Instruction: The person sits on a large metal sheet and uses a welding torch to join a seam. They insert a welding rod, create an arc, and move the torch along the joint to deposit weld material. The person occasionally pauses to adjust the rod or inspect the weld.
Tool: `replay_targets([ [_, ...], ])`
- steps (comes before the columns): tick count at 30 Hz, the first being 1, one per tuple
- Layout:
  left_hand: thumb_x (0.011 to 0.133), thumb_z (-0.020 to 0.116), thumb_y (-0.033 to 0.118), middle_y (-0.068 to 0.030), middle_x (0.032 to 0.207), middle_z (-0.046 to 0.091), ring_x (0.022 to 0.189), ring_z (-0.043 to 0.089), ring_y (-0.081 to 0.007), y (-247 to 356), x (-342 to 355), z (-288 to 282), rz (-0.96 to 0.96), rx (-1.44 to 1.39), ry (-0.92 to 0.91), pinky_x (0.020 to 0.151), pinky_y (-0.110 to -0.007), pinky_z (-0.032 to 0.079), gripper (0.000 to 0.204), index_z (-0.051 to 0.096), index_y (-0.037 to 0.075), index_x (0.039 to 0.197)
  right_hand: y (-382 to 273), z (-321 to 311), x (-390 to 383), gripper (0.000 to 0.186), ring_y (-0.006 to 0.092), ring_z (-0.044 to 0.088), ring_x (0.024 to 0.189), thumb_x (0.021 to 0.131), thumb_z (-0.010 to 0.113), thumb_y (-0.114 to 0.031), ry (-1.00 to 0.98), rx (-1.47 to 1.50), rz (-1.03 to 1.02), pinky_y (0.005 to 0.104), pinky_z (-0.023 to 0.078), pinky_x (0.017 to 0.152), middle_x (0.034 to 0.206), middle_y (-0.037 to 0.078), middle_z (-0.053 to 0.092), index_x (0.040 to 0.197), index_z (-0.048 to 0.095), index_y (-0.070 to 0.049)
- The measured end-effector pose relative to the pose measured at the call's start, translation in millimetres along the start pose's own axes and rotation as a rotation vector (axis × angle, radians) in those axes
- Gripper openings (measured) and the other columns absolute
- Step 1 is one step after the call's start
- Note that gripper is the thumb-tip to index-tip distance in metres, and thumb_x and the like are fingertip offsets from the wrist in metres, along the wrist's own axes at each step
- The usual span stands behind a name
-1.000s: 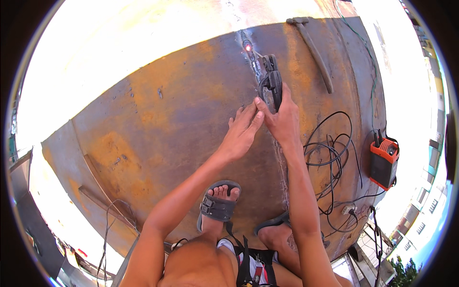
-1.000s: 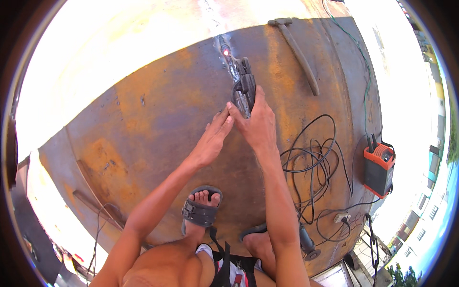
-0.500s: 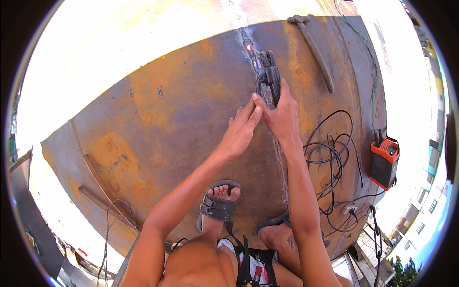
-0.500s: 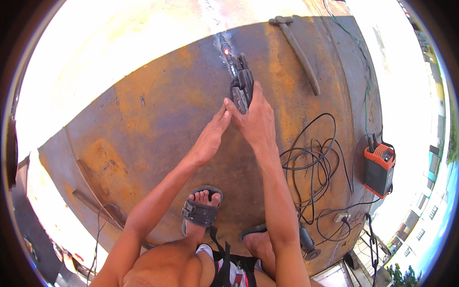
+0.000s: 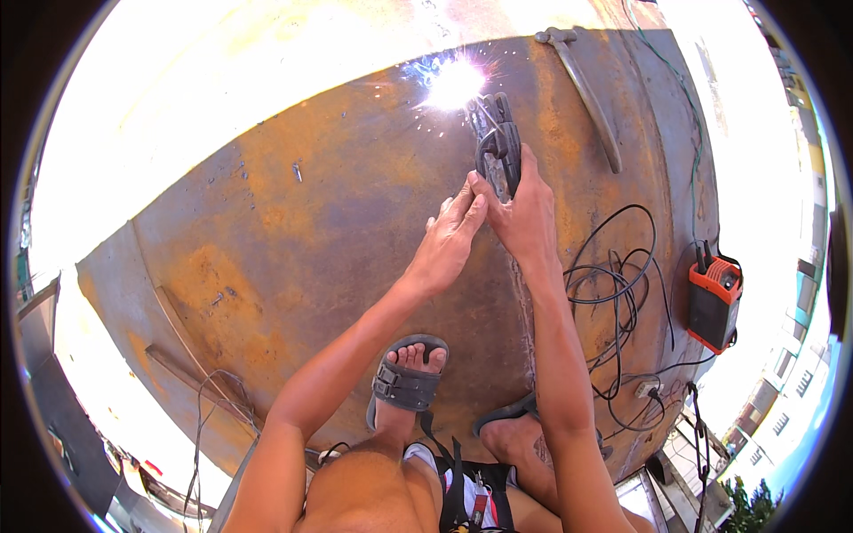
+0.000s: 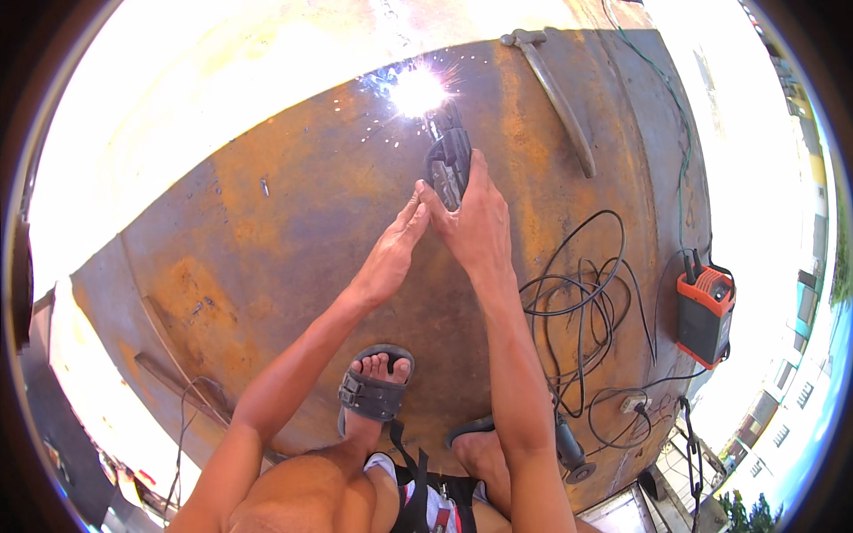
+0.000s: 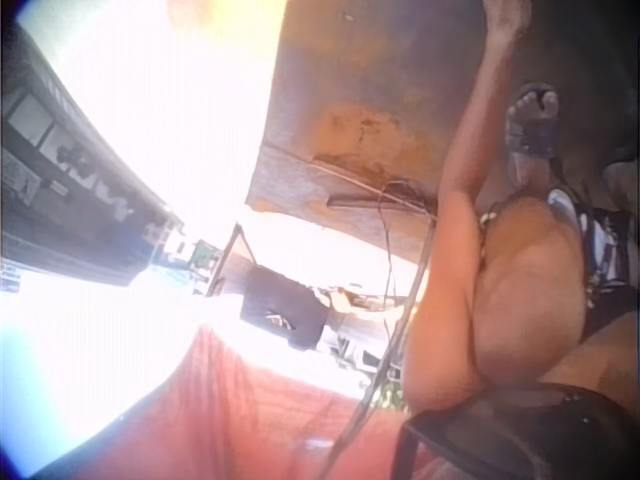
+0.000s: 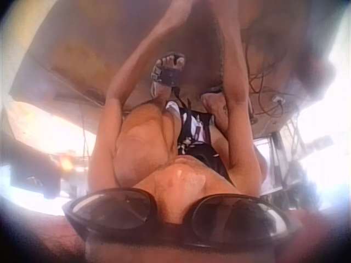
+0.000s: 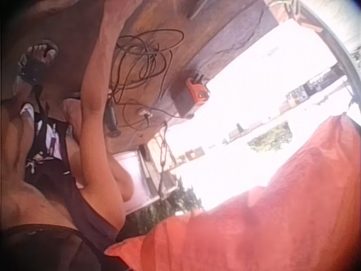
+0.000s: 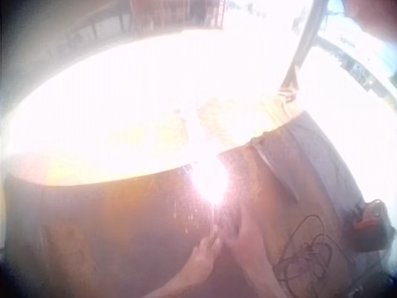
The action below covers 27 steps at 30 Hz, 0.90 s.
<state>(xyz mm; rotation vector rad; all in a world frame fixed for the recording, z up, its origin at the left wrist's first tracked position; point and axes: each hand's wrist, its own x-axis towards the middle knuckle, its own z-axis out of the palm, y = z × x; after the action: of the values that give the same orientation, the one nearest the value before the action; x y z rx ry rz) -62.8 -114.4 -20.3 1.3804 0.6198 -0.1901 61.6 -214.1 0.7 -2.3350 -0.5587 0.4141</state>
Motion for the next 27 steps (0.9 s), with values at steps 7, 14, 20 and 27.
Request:
replay_targets([
  [7,0.116,0.033,0.064,-0.0208,0.178,0.034,0.167,0.022,-0.039,-1.8,-0.9,0.0,0.061,0.02,0.001,0.134,-0.061,0.003,0.082,0.024,0.01,0.177,1.3,1.9,-0.1,0.094,0.0507,0.076,0.108,0.094,0.081,-0.055,0.033,-0.02,-0.048,0.0545,0.06,0.091,0.118,0.036,0.074,0.149,0.049,0.014],
  [14,0.115,0.036,0.065,-0.0188,0.181,0.029,0.169,0.01,-0.0486,-0.4,-4.6,2.6,0.073,0.04,-0.015,0.132,-0.068,-0.004,0.083,0.024,0.011,0.177,-1.8,-2.3,-7.6,0.088,0.0482,0.077,0.103,0.093,0.085,-0.047,0.078,0.079,-0.047,0.0526,0.06,0.086,0.114,0.032,0.075,0.149,0.049,0.01],
  [20,0.115,0.036,0.065,-0.0194,0.182,0.025,0.168,0.006,-0.0516,-1.0,-6.5,2.7,0.088,0.068,-0.026,0.132,-0.067,-0.005,0.084,0.022,0.01,0.177,-4.7,-5.4,-7.0,0.083,0.0478,0.077,0.104,0.094,0.084,-0.046,0.041,0.091,0.005,0.0529,0.06,0.088,0.113,0.031,0.076,0.147,0.051,0.008],
  [27,0.115,0.036,0.063,-0.0208,0.182,0.026,0.169,0.008,-0.0494,-3.5,-5.1,2.1,0.088,0.068,-0.015,0.133,-0.066,-0.004,0.084,0.022,0.008,0.177,-7.6,-6.2,-4.3,0.082,0.049,0.076,0.106,0.094,0.083,-0.047,0.012,0.077,0.025,0.0532,0.059,0.089,0.115,0.032,0.075,0.145,0.053,0.009],
])
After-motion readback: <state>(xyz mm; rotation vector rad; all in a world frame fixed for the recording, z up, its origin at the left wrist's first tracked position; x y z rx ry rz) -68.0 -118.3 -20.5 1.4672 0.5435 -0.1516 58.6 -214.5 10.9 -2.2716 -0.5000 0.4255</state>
